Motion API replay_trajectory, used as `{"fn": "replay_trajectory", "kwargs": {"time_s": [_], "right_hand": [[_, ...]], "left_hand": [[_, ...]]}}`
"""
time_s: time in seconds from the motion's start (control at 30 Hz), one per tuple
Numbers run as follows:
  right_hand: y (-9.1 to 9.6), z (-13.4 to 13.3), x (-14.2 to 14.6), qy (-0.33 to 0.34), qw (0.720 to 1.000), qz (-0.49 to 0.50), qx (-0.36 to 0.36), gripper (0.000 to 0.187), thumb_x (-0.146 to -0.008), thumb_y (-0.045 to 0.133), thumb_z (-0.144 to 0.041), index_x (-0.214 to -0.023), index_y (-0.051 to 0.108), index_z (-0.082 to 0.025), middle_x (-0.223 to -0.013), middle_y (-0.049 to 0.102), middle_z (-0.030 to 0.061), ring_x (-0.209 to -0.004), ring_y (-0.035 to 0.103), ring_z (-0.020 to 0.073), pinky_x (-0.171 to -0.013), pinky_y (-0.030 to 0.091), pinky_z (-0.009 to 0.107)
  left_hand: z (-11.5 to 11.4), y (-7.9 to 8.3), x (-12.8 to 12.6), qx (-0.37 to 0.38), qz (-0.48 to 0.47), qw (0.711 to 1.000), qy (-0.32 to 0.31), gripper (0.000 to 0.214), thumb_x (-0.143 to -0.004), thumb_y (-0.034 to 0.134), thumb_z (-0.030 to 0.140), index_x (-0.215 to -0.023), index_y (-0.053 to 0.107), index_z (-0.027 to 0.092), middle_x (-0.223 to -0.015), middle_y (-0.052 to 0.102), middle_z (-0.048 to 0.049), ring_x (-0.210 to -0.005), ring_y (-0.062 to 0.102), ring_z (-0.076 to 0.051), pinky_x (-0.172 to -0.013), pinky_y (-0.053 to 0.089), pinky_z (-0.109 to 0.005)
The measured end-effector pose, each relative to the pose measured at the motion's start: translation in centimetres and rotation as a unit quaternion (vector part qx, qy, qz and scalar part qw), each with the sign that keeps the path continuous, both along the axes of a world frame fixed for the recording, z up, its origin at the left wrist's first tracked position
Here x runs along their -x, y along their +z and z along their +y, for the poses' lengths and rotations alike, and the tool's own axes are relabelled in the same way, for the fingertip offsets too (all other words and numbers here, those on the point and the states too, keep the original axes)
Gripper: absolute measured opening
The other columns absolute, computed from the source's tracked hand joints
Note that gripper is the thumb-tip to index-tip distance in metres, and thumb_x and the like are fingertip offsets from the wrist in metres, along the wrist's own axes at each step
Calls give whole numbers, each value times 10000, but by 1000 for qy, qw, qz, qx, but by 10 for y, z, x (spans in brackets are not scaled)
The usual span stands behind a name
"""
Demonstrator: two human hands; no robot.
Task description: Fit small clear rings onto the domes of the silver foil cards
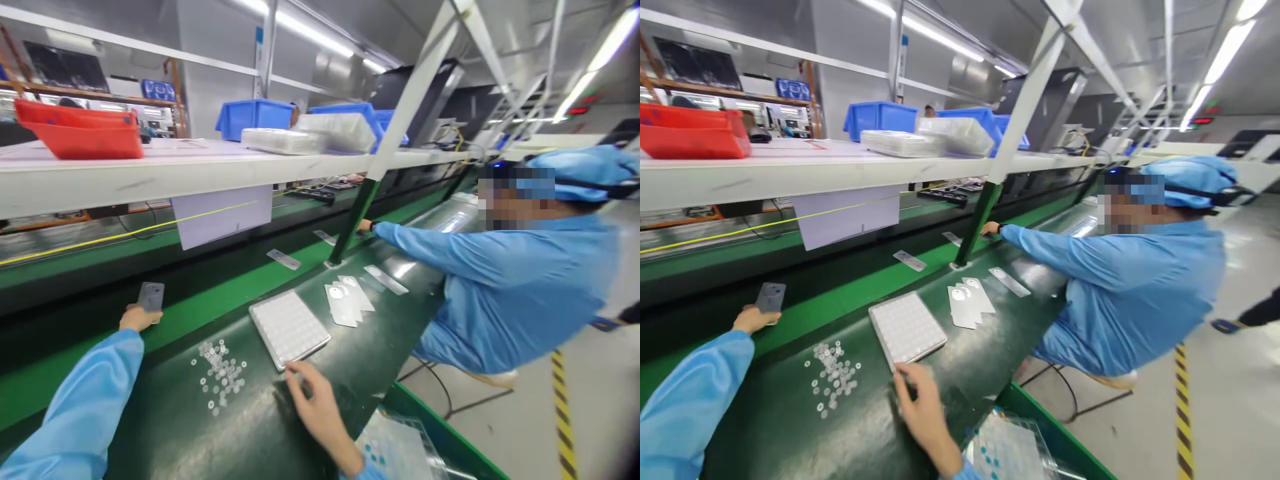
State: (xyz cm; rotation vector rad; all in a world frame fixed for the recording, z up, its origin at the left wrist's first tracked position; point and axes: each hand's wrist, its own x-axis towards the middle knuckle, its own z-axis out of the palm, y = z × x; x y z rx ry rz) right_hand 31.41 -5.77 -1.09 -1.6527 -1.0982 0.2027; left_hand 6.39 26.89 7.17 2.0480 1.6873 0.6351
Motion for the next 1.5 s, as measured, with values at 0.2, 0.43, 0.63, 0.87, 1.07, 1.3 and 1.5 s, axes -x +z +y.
{"fn": "replay_trajectory", "kwargs": {"time_s": [0.2, 0.43, 0.63, 0.87, 1.07, 1.3, 1.5], "right_hand": [[11, 27, 85, 189, 926, 320, 62, 624, -876, 595, -716, -1171, 672, -171, -922, 745, 108, -807, 735, 248, -572, 547, 292], [5, 4, 132, 336, 862, 347, 151, 490, -950, 537, -650, -793, 573, -186, -540, 510, -58, -342, 433, 75, -330, 312, 191], [-3, -19, 143, 347, 859, 303, 224, 477, -979, 505, -613, -788, 586, -183, -559, 518, -43, -370, 459, 90, -351, 353, 203], [14, -12, 129, 188, 978, 43, 81, 283, -1031, 495, -352, -1138, 711, -202, -943, 735, 95, -760, 696, 217, -678, 579, 319], [12, 8, 131, 259, 956, -119, 63, 323, -1047, 452, -223, -1237, 711, -260, -1019, 716, 89, -905, 709, 219, -820, 581, 321], [3, 10, 126, 265, 947, -170, 69, 246, -1029, 527, -226, -1131, 750, -245, -1017, 732, 76, -862, 709, 200, -745, 564, 285], [8, 15, 134, 269, 958, -39, 86, 255, -1029, 480, -290, -972, 722, -231, -948, 713, 85, -869, 677, 217, -775, 549, 326]], "left_hand": [[-114, -30, -4, 148, -269, 947, -95, 684, -713, 703, 661, -1156, 685, 140, -1149, 752, -132, -1103, 679, -345, -958, 533, -425], [-263, -53, 24, 329, -470, 817, -64, 627, -751, 832, 426, -1287, 625, 176, -1267, 708, -136, -1154, 670, -311, -985, 522, -392], [-246, -59, 35, 380, -591, 711, 12, 707, -689, 863, 284, -1317, 561, 165, -1103, 759, -136, -965, 745, -286, -790, 579, -339], [-256, -73, 28, 335, -524, 783, 14, 517, -749, 768, 271, -1226, 609, 156, -949, 765, -91, -812, 731, -237, -727, 548, -320], [-258, -73, 34, 260, -446, 855, -46, 398, -782, 739, 219, -1174, 689, 177, -1101, 722, -79, -916, 663, -206, -845, 501, -299], [-259, -77, 37, 309, -479, 819, -65, 376, -855, 622, 226, -1219, 710, 189, -1178, 729, -65, -1003, 657, -231, -875, 501, -315], [-258, -81, 35, 323, -505, 799, -42, 419, -812, 631, 187, -1221, 724, 187, -1253, 720, -70, -1122, 646, -261, -956, 482, -335]]}}
